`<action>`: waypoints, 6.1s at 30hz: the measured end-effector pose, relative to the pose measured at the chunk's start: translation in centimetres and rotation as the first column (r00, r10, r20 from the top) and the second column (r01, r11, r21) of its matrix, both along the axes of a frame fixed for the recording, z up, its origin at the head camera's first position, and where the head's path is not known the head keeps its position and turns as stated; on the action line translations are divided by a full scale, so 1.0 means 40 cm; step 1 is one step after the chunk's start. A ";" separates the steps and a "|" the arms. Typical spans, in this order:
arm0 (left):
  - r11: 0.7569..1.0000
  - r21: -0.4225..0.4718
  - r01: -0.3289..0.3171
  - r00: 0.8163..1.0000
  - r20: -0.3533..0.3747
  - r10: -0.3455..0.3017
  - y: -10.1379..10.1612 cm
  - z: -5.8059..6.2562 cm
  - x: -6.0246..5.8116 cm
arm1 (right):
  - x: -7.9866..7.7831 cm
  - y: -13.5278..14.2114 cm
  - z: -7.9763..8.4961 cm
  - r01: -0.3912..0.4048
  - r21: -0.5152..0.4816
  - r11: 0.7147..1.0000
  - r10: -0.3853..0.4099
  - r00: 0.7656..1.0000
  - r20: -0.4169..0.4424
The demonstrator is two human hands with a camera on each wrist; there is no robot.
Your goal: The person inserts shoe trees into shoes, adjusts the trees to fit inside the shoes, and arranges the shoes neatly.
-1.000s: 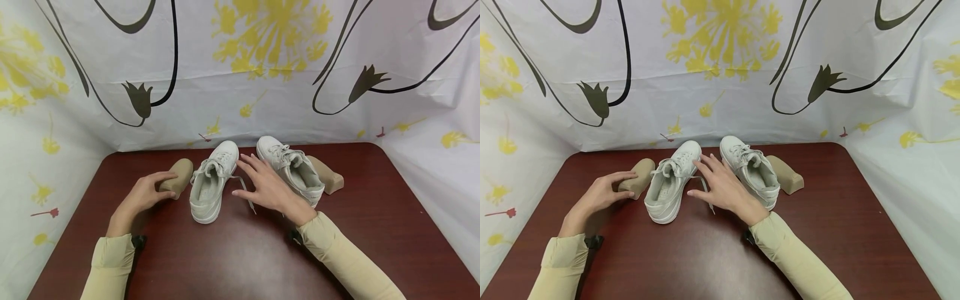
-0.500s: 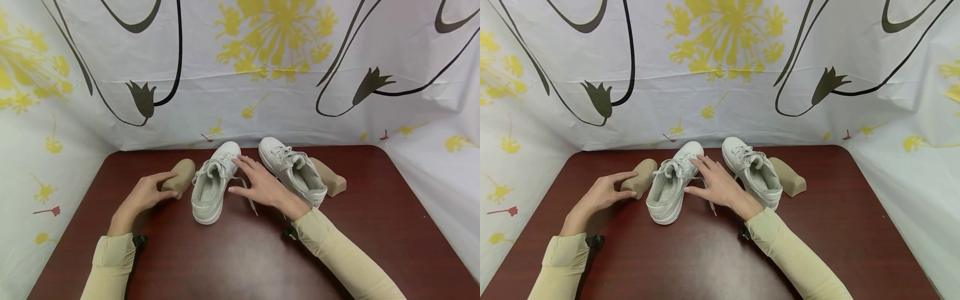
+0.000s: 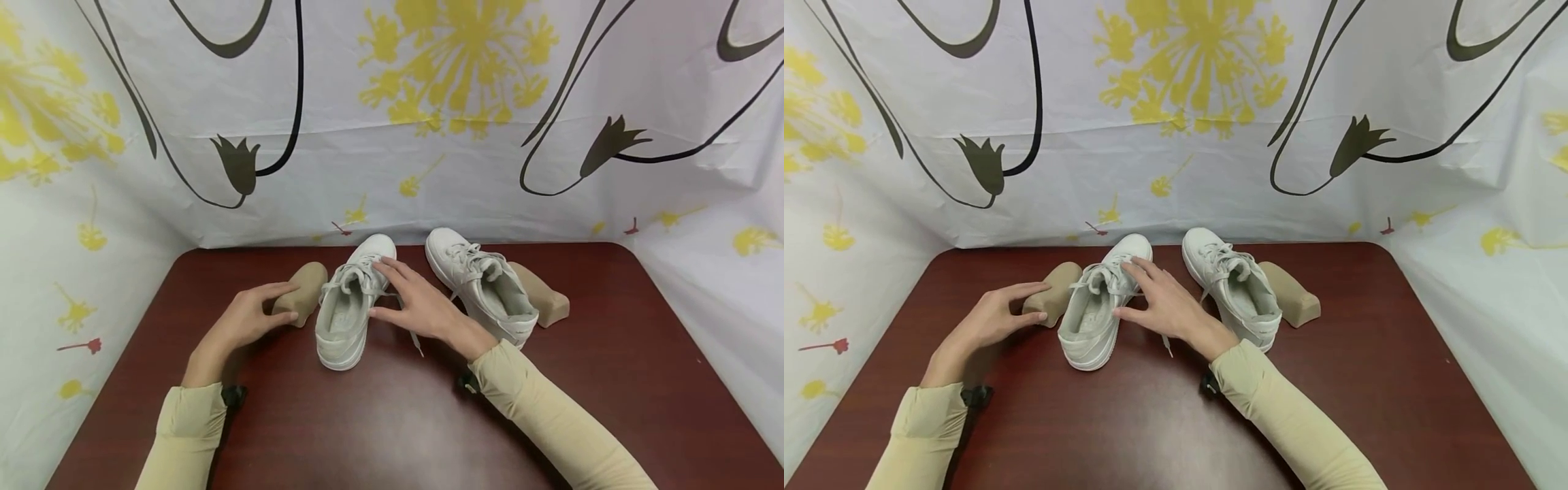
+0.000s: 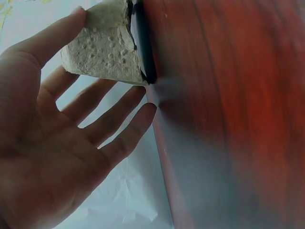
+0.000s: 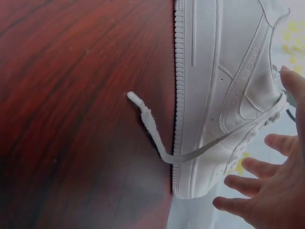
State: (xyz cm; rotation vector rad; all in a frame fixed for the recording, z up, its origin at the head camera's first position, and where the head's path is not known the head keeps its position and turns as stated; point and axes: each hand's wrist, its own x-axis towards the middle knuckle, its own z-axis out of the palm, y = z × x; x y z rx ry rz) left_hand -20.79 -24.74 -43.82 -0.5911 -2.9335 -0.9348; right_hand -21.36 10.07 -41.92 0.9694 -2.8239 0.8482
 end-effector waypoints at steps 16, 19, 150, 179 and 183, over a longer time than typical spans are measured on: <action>0.999 0.011 -0.037 0.999 0.004 0.037 0.012 0.003 0.004 | -0.007 -0.014 -0.007 0.014 -0.007 1.000 -0.013 0.999 0.040; 0.999 0.025 -0.037 0.999 0.002 0.037 0.013 -0.001 0.008 | -0.007 -0.015 -0.009 0.018 -0.006 1.000 -0.017 0.999 0.046; 0.873 0.488 0.011 0.913 -0.360 0.191 0.170 0.180 0.178 | -0.036 -0.011 -0.005 0.019 -0.131 0.991 -0.011 0.998 0.065; 0.881 0.472 0.028 0.948 -0.293 0.126 0.189 0.185 0.231 | -0.042 -0.016 -0.009 0.007 -0.160 0.987 0.001 0.999 0.051; 0.886 0.462 0.044 0.948 -0.298 0.108 0.197 0.180 0.231 | -0.041 -0.010 -0.008 0.025 -0.169 0.985 -0.013 0.998 0.069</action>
